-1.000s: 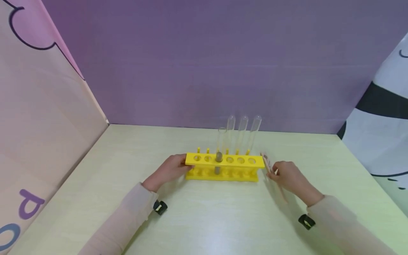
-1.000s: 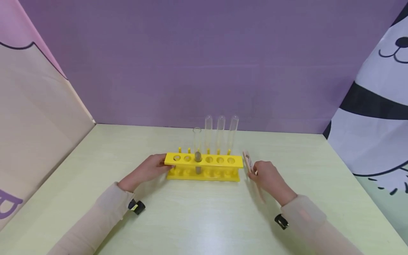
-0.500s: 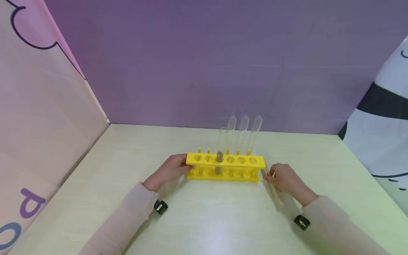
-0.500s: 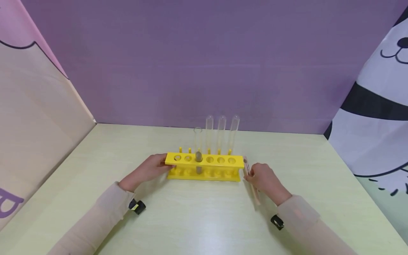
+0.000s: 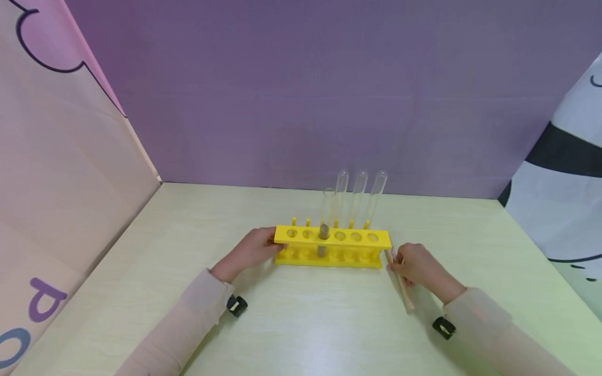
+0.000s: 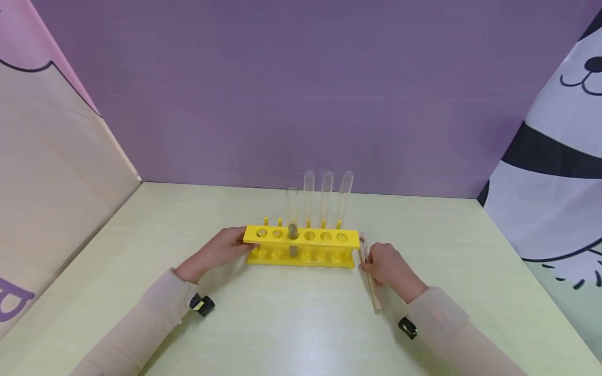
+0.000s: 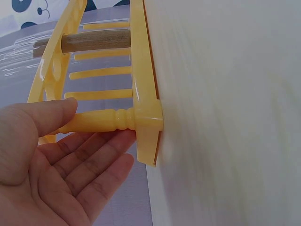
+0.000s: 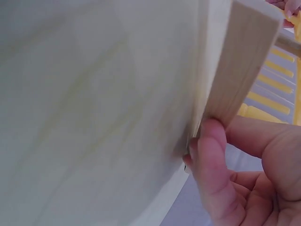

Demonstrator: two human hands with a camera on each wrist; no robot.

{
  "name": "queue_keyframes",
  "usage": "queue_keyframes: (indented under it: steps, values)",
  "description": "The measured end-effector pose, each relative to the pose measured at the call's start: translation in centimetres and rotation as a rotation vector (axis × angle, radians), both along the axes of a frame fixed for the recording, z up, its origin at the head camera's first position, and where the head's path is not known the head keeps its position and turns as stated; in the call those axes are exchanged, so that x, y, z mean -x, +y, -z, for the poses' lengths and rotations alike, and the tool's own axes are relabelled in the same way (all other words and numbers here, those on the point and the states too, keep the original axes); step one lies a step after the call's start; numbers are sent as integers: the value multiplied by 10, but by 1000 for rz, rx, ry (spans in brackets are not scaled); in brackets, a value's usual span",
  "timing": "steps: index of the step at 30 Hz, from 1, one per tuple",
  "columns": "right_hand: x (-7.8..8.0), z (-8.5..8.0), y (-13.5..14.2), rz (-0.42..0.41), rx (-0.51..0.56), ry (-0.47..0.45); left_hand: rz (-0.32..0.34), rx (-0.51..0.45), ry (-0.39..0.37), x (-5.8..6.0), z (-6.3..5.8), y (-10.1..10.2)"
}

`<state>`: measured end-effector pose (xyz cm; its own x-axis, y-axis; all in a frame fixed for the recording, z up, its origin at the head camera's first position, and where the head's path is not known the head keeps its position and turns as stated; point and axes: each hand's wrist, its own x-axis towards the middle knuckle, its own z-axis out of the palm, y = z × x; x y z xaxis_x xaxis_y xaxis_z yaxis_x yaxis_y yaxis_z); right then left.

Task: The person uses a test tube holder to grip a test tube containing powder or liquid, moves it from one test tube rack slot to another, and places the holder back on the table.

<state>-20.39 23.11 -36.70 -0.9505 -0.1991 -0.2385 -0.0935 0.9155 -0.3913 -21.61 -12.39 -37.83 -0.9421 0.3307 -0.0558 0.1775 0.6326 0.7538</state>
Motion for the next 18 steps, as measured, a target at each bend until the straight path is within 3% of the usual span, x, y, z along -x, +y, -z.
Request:
queue_keyframes:
  steps: [18]
  values:
    - [-1, 3, 1, -9, 11, -27, 9, 1, -9, -1, 1, -2]
